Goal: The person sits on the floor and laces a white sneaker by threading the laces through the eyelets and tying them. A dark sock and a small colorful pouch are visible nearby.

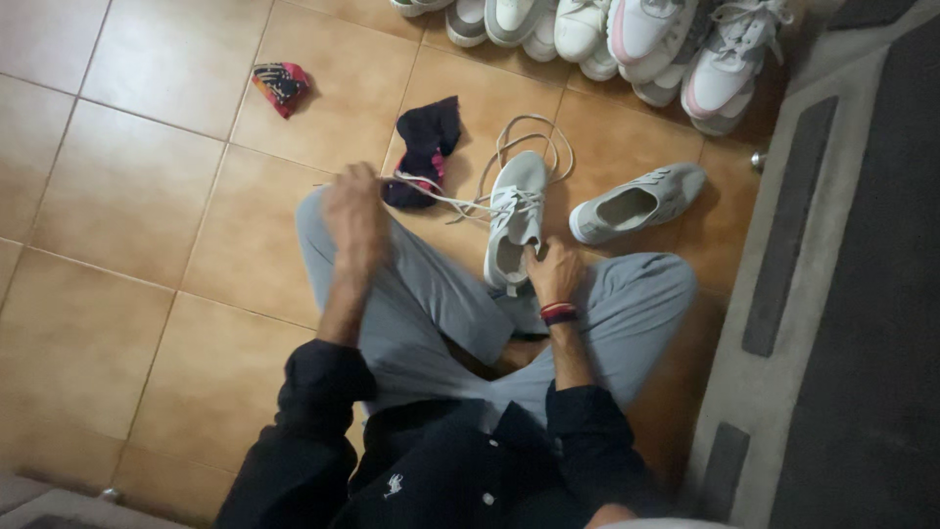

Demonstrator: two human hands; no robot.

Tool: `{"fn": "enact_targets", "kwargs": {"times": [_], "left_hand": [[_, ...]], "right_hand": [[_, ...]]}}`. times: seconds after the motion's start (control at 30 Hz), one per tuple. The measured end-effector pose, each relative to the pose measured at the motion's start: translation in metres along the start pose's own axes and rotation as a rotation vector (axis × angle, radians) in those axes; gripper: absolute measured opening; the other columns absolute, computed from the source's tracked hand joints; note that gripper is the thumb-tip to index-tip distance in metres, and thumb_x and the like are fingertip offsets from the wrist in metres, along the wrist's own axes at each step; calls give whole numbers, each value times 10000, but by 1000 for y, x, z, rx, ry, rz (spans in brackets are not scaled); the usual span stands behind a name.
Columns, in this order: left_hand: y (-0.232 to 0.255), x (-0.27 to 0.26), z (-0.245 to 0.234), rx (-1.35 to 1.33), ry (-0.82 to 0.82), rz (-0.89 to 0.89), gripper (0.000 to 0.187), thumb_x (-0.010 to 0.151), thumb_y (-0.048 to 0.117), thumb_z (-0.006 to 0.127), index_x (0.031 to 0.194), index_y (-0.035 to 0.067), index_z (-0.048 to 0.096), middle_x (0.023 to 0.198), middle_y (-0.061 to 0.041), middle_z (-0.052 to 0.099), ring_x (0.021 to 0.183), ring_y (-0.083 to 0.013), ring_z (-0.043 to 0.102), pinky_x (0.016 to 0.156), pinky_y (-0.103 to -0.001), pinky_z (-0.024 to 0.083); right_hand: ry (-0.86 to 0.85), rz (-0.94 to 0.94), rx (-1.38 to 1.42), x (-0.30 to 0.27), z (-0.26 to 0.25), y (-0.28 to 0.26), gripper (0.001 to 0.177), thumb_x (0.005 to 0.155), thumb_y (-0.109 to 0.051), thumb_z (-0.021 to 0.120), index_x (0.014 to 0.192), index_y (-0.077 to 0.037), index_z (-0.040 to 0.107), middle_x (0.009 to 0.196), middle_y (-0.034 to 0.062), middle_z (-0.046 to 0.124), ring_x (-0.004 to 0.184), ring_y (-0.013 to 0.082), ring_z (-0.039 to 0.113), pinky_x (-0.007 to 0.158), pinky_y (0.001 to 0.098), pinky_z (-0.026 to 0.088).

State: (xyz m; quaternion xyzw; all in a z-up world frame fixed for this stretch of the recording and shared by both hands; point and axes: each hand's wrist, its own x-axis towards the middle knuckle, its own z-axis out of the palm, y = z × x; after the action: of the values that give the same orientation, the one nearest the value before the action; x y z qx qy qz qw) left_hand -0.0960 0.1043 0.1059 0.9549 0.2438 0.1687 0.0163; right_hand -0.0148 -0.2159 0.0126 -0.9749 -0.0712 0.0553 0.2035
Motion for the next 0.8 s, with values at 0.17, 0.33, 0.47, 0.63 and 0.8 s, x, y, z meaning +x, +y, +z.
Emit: {"fn": "enact_targets", "kwargs": {"times": [0.17, 0.33, 0.47, 0.63, 0.8], "left_hand": [[79, -27, 66, -179, -258, 160, 69, 946, 104, 597, 957, 103, 665, 935, -139, 671, 882, -323, 676, 692, -466, 548], [135, -42, 114, -563, -227, 359, 213, 865, 69, 562, 1060, 62, 647, 970, -191, 661, 897, -397, 673, 707, -500, 542], [146, -37, 129, -680, -354, 96, 248, 934, 284, 662, 972, 39, 666, 944, -227, 686, 853, -435, 676, 705, -544, 519], [122, -31, 118, -607, -403, -6, 235, 878, 298, 678, 899, 80, 764, 898, -204, 740, 819, -409, 713, 689, -520, 544], [105, -27, 111, -783, -482, -29, 245, 876, 305, 695, 920, 72, 757, 823, -161, 762, 774, -329, 754, 681, -457, 573]], "right_hand": [[199, -333, 297, 6, -14, -10, 764, 777, -107, 778, 1473, -64, 467, 1280, 261, 618, 1142, 454, 621, 956, 501, 502], [130, -381, 359, 13, -21, -17, 875, 743, 43, 730, 1552, -111, 435, 1261, 236, 607, 1143, 445, 612, 964, 493, 496], [68, -261, 332, 22, -10, -11, 772, 762, 54, 711, 1488, -157, 553, 1107, 201, 632, 1026, 411, 635, 900, 480, 507], [224, -321, 392, 26, 20, 0, 646, 743, 72, 673, 1364, -105, 663, 1052, 199, 637, 1003, 398, 640, 925, 469, 509], [251, -307, 431, 30, 30, 2, 605, 745, 68, 616, 1321, -94, 704, 1075, 204, 646, 1019, 393, 638, 948, 465, 508]]}}
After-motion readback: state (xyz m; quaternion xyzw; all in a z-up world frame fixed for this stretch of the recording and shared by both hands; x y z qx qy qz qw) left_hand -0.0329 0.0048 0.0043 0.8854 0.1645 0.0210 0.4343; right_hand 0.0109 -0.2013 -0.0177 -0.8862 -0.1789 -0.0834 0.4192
